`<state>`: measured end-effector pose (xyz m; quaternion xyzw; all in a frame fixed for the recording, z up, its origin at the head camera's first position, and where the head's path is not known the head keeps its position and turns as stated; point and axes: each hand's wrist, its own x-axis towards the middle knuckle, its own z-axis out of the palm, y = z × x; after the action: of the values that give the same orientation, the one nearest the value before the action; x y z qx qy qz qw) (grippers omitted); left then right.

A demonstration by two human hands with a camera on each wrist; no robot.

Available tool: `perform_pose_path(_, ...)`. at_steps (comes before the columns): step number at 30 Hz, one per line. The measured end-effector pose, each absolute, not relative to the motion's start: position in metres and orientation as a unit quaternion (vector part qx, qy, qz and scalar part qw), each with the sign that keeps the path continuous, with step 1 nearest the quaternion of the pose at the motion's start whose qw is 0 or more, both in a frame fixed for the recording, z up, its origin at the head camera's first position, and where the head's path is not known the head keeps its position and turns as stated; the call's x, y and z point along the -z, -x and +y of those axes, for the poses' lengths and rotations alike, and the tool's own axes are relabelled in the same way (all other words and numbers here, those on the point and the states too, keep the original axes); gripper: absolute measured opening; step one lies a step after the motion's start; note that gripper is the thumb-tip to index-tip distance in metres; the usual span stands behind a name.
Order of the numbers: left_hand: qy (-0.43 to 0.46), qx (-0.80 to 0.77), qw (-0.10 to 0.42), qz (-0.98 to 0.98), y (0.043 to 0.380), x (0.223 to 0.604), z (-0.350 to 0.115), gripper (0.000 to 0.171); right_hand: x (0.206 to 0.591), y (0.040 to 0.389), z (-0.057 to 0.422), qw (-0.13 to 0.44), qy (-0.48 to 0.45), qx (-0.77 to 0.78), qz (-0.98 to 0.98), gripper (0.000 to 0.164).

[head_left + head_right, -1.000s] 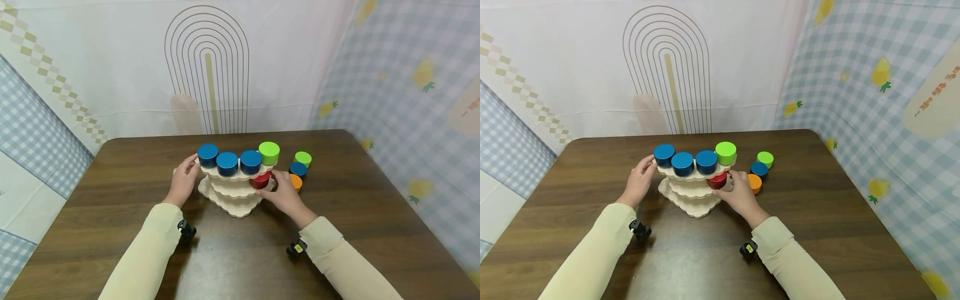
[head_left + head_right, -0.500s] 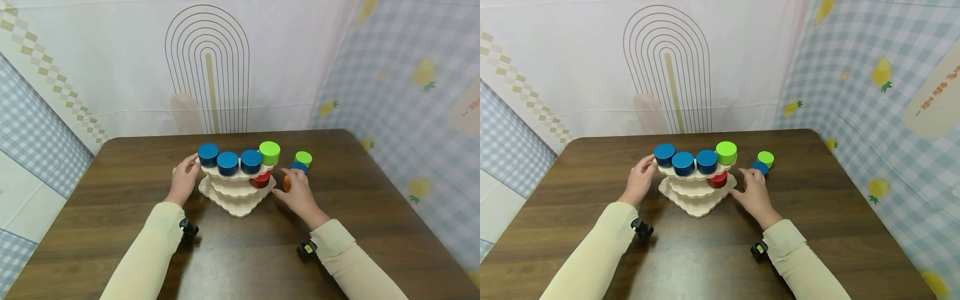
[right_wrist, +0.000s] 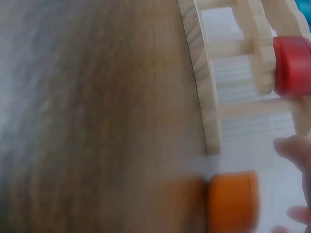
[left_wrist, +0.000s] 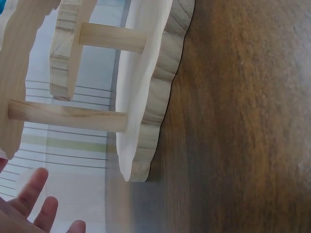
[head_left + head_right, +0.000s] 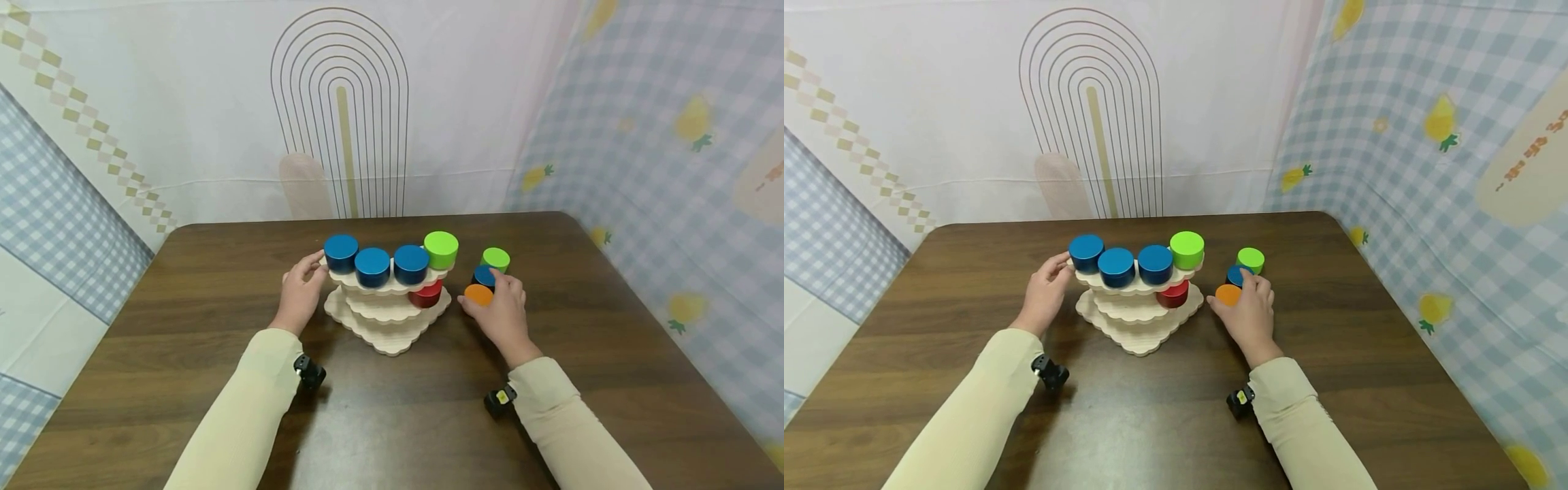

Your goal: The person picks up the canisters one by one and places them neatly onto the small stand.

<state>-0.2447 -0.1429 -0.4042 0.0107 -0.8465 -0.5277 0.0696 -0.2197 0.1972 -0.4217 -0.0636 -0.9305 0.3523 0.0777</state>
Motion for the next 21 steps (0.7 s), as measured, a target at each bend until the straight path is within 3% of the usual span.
perform_pose_path(21, -0.012, 0.534, 0.069, -0.843, 0.2435, 0.4031, -0.1421, 0.045, 0.4294, 0.2244, 0.2011, 0.021, 0.13, -0.369, -0.92, 0.091)
